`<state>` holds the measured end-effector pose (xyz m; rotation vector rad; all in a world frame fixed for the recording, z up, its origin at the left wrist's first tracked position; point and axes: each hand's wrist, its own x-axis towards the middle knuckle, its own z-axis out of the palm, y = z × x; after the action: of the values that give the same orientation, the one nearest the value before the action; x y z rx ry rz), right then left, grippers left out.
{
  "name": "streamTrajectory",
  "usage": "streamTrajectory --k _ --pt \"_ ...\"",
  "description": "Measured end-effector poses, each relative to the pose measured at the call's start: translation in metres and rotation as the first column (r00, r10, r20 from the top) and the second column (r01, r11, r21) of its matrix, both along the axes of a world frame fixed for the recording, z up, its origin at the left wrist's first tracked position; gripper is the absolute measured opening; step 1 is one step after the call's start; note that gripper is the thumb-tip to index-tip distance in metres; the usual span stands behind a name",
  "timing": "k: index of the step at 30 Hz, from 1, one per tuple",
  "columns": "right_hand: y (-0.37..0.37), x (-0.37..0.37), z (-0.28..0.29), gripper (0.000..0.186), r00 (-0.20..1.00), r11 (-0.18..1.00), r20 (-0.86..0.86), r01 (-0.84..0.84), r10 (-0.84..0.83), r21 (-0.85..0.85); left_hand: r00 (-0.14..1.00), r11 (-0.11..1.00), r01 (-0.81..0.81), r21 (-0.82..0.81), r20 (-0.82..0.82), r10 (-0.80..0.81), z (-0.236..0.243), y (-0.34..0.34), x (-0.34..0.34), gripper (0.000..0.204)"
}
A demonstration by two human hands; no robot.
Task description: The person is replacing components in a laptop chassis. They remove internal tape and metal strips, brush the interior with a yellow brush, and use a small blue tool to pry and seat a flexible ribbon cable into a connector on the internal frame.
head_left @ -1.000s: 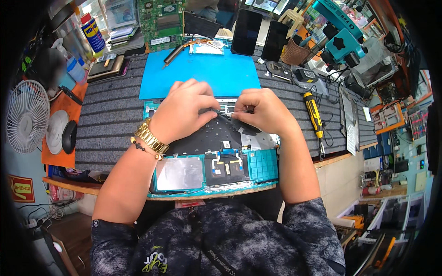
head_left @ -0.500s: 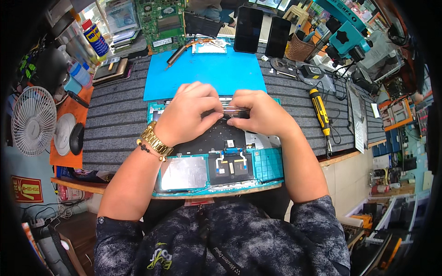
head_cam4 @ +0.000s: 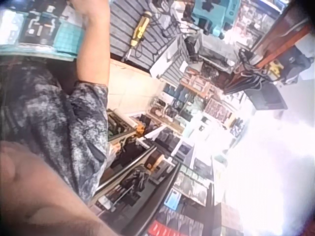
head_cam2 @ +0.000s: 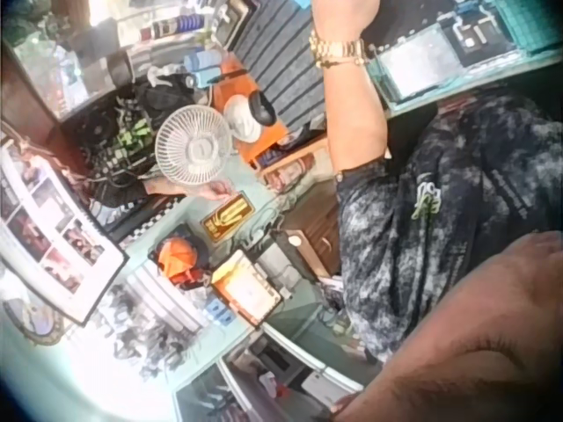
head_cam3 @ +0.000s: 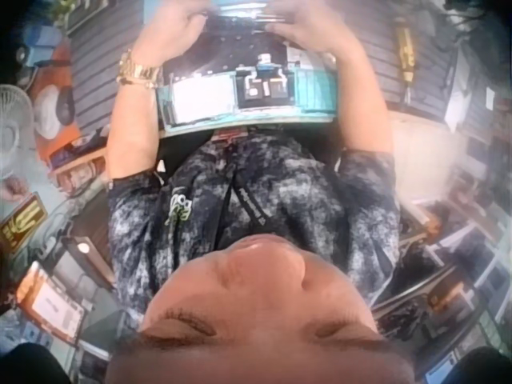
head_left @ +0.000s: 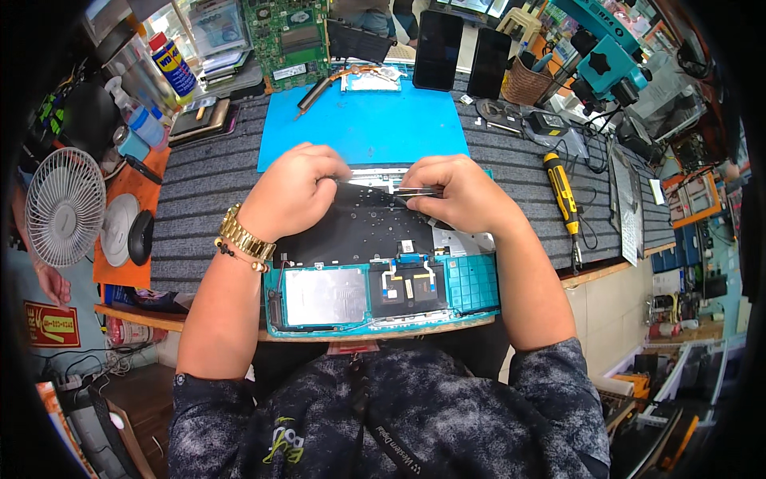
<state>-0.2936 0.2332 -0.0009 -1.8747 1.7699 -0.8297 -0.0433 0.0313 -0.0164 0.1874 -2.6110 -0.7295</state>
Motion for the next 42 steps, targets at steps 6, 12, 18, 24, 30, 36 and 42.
streamTrajectory --k 6,12,18,24,30,36,42 --pt "0.001 0.001 0.003 0.020 1.000 1.000 -0.019 -0.008 0.008 0.010 0.999 0.999 0.047 -0.013 -0.010 -0.047 0.007 0.005 0.006 0.010" --pt "0.002 0.002 0.004 0.021 1.000 0.999 -0.015 0.010 -0.010 0.048 0.999 0.997 0.039 -0.072 0.029 -0.037 0.008 0.006 0.007 0.014" --pt "0.003 0.002 0.002 0.021 1.000 0.999 -0.014 0.014 -0.014 0.040 0.994 0.998 0.013 -0.055 0.113 -0.007 0.014 0.009 0.008 0.013" --pt "0.003 0.000 0.004 0.013 1.000 0.998 0.013 -0.012 0.011 0.054 0.985 0.998 -0.005 0.060 0.175 -0.006 0.020 0.016 0.012 0.010" --pt "0.006 0.002 0.007 0.012 0.995 0.994 0.024 -0.093 0.092 0.051 0.991 0.999 0.030 -0.035 0.128 -0.026 0.021 0.017 0.024 0.014" --pt "0.007 0.005 0.007 0.014 0.997 0.995 0.008 -0.075 0.075 0.064 0.988 0.995 -0.030 -0.090 0.149 0.043 0.025 0.011 0.030 0.023" --pt "0.008 0.006 0.008 0.011 0.998 0.994 -0.001 -0.070 0.071 0.078 0.951 0.986 -0.159 -0.052 0.259 0.167 0.030 0.001 0.046 0.019"
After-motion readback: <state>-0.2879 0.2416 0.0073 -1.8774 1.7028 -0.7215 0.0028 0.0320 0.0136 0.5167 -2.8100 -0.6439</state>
